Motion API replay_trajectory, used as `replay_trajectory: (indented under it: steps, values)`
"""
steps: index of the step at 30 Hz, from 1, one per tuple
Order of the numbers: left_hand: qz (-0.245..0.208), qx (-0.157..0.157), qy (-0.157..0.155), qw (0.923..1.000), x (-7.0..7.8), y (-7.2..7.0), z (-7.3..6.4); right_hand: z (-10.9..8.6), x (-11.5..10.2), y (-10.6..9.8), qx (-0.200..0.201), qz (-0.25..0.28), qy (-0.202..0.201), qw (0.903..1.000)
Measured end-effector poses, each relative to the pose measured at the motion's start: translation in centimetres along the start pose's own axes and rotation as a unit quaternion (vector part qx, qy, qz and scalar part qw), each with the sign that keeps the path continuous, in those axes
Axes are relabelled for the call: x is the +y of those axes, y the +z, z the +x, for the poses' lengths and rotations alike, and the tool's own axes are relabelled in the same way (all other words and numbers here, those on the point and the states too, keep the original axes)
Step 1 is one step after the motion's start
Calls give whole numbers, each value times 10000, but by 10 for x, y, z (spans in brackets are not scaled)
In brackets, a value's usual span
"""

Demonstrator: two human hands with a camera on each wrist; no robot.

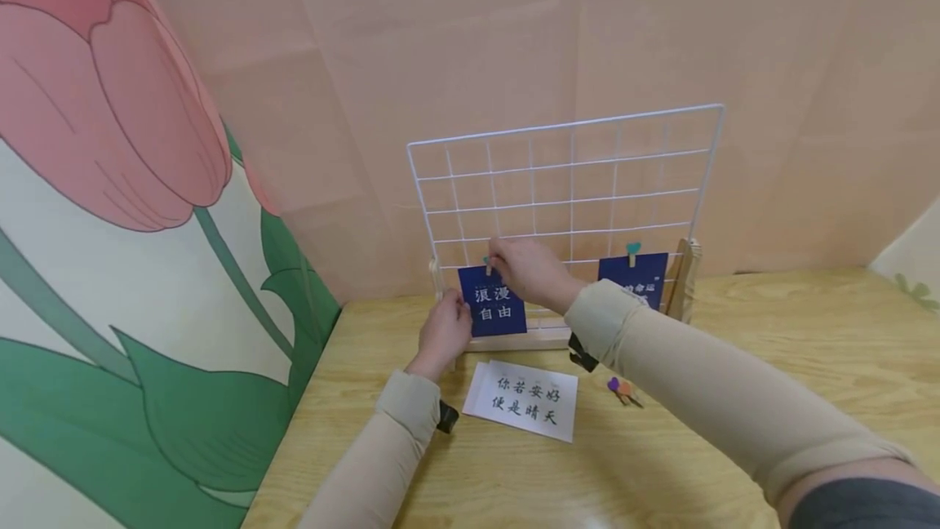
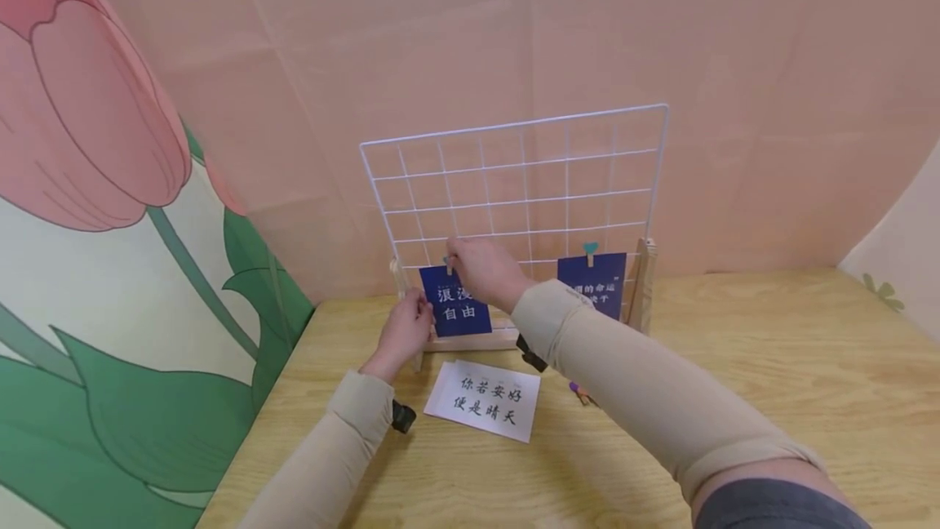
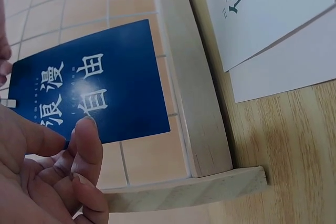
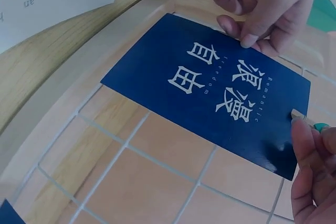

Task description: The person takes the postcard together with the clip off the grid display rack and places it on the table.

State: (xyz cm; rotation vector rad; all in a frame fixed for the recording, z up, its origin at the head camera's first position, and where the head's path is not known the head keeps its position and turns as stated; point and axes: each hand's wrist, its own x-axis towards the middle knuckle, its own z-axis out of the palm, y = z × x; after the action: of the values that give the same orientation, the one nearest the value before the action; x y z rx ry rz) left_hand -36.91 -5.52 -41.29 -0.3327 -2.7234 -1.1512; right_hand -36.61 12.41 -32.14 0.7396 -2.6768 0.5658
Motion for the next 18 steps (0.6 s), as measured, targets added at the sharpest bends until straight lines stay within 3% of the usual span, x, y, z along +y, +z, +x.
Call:
replay_trajectory:
  steps: [7,11,18]
  values:
    - [34,72,2,10000,0,-4,-3,6,-3,-7,301,878,-106,9956]
    - [-26,113,29,9999,-3,-6,0,7,-7,-11,349,849,-217,9955]
    - [-267,-112,175,9994,-7,-8,-1,0,-8,-10,-73,615,93,9980]
